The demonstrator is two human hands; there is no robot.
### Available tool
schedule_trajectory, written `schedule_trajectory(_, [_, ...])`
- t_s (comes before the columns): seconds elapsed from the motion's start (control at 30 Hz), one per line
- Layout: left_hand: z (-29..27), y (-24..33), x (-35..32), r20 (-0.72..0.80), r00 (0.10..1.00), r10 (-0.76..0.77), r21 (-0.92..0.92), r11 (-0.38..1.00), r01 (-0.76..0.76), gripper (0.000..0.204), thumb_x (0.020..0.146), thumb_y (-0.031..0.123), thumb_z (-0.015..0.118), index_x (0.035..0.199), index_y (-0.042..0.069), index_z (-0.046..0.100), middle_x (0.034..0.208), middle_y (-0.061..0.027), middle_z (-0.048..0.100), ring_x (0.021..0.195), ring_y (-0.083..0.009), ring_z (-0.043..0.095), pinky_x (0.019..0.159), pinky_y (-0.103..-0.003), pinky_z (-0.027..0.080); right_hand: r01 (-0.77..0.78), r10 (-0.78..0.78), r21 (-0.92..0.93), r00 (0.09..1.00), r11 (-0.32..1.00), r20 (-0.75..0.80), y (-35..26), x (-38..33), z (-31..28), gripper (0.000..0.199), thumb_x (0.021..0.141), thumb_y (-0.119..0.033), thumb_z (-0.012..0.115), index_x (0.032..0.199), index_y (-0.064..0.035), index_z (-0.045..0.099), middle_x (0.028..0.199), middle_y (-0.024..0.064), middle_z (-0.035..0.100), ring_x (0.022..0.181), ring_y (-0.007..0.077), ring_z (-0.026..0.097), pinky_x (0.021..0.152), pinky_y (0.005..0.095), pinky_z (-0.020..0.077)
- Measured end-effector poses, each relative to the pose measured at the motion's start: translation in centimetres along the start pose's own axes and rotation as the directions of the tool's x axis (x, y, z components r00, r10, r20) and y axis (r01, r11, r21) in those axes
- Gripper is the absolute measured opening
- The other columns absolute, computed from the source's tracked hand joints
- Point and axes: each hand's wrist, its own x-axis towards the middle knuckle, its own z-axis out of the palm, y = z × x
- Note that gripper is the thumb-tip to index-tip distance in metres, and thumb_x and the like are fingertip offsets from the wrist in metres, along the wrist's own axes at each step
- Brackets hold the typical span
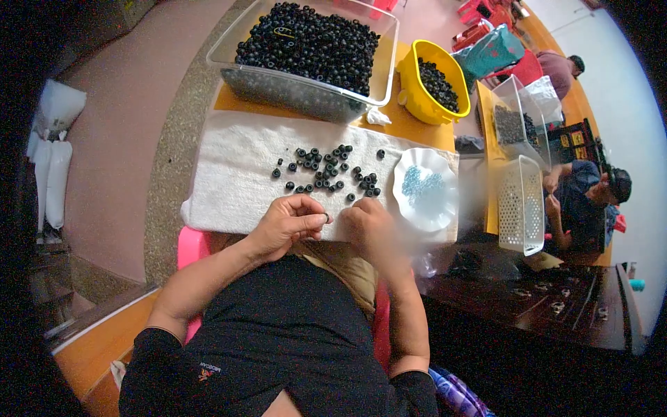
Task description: Inspecting and sorting small black round parts or beads on a white towel.
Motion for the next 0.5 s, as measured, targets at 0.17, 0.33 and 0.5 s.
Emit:
schedule_trajectory(0.17, [0.0,-0.1,-0.1,0.003,1.0,0.011,0.009,1.0,-0.012,0.011,0.088,0.006,0.068,0.098,0.003,0.065,0.087,-0.0043,0.066,0.074,-0.0103,0.063,0.069,-0.024,0.054,-0.048,0.048,0.001,0.998,0.999,0.049,0.1,0.1,-0.2,0.013,0.078,0.001,0.065,0.09,-0.0017,0.067,0.083,0.0146,0.062,0.078,0.0315,0.062,0.069,0.0372,0.0501])
schedule_trajectory(0.33, [-0.1,-0.3,0.0,0.009,1.0,0.017,0.035,0.999,-0.017,0.012,0.087,0.005,0.068,0.098,0.002,0.065,0.088,-0.0044,0.066,0.075,-0.0101,0.063,0.07,-0.024,0.055,-0.246,0.263,0.463,0.964,0.852,0.028,1.1,-0.7,0.1,0.008,0.084,0.002,0.063,0.092,0.0015,0.065,0.089,0.0077,0.063,0.079,0.0157,0.062,0.07,0.0285,0.0492])
schedule_trajectory(0.5, [0.0,-0.4,0.0,0.005,0.999,0.032,0.044,0.998,-0.032,0.012,0.087,0.005,0.068,0.099,0.001,0.066,0.089,-0.0053,0.067,0.076,-0.0104,0.064,0.07,-0.024,0.055,-0.285,0.313,0.811,0.94,0.511,0.133,0.0,-1.0,0.0,0.011,0.084,0.003,0.066,0.095,0.0044,0.066,0.095,0.0085,0.062,0.083,0.0138,0.061,0.073,0.0247,0.0504])
